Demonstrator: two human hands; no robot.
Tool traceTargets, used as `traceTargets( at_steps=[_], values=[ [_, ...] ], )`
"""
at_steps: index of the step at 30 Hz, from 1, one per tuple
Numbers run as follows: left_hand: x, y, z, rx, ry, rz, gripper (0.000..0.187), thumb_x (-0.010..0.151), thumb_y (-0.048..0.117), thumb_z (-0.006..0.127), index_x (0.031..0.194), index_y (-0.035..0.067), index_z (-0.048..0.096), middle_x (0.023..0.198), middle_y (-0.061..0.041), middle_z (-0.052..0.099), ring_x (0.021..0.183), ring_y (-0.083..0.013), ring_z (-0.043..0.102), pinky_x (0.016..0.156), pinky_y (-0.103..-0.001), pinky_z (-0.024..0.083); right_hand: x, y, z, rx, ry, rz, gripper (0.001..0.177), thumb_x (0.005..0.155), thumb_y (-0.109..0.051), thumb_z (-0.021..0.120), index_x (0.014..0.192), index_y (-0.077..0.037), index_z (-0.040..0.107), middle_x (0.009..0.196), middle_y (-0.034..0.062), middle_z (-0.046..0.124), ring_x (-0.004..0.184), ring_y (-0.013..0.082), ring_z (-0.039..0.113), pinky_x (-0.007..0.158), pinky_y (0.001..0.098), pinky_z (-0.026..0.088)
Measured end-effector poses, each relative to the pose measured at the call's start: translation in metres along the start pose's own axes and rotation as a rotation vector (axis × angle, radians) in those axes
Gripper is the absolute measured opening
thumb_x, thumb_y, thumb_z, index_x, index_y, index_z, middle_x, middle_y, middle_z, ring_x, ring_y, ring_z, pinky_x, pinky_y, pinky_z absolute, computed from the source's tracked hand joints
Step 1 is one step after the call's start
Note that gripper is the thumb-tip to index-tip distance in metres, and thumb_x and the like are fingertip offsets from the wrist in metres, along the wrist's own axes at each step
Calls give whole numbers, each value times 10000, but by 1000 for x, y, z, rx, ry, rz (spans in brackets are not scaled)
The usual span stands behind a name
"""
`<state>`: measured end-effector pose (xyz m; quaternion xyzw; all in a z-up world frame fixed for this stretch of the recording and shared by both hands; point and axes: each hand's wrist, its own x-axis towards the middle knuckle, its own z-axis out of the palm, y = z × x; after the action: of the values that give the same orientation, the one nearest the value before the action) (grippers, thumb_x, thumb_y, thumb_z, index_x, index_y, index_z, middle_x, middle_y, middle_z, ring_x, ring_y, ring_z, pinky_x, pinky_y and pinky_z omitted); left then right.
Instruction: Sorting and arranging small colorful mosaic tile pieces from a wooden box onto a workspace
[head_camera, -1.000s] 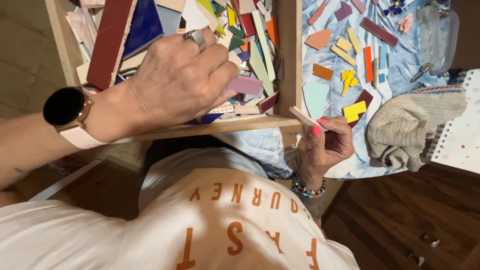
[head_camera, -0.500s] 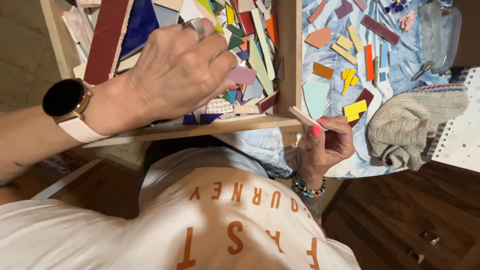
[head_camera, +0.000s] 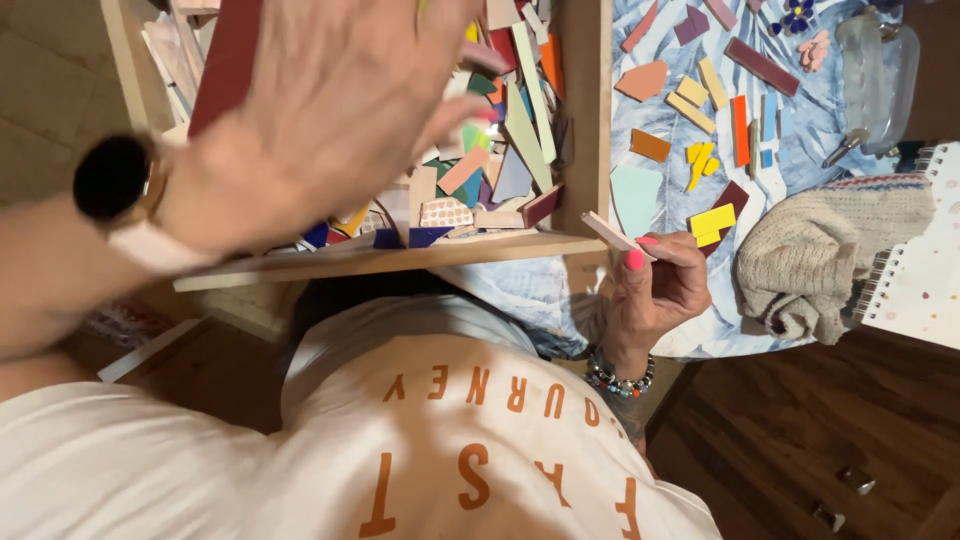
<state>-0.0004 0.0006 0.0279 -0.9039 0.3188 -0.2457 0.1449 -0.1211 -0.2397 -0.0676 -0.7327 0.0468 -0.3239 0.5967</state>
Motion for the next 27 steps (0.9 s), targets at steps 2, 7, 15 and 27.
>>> traceTargets(
  at_steps=[2,7,15,27],
  values=[
    [-4,4,-19,-148,19,-12,777,761,720,602,1241,138,418,1066,-27,480,554,-126,460,564,-265,386,0,1,0,-8,-12,7,150,771,-166,619,787,-61,513,717,46,505,690,132,425,643,225,361],
    [-43,23,-46,-514,174,-18,325,918,474,474,842,167,549,721,-30,515,550,-144,481,478,-286,373,1,-7,7,-58,-38,42,185,784,-197,620,780,-50,507,704,42,465,672,126,414,622,220,347],
    [-68,32,-20,-1105,193,-196,193,793,281,649,743,96,625,643,-28,569,524,-166,524,454,-283,382,13,-25,13,-182,-1,1,195,774,-188,653,783,-40,526,692,47,472,676,142,429,650,231,358],
    [-84,21,-5,-1387,189,-84,204,785,207,675,711,100,517,664,-11,523,492,-182,413,446,-281,320,61,-80,73,-801,-1066,-455,492,879,-366,274,1088,7,518,754,122,475,701,268,413,595,377,352]
  ],
)
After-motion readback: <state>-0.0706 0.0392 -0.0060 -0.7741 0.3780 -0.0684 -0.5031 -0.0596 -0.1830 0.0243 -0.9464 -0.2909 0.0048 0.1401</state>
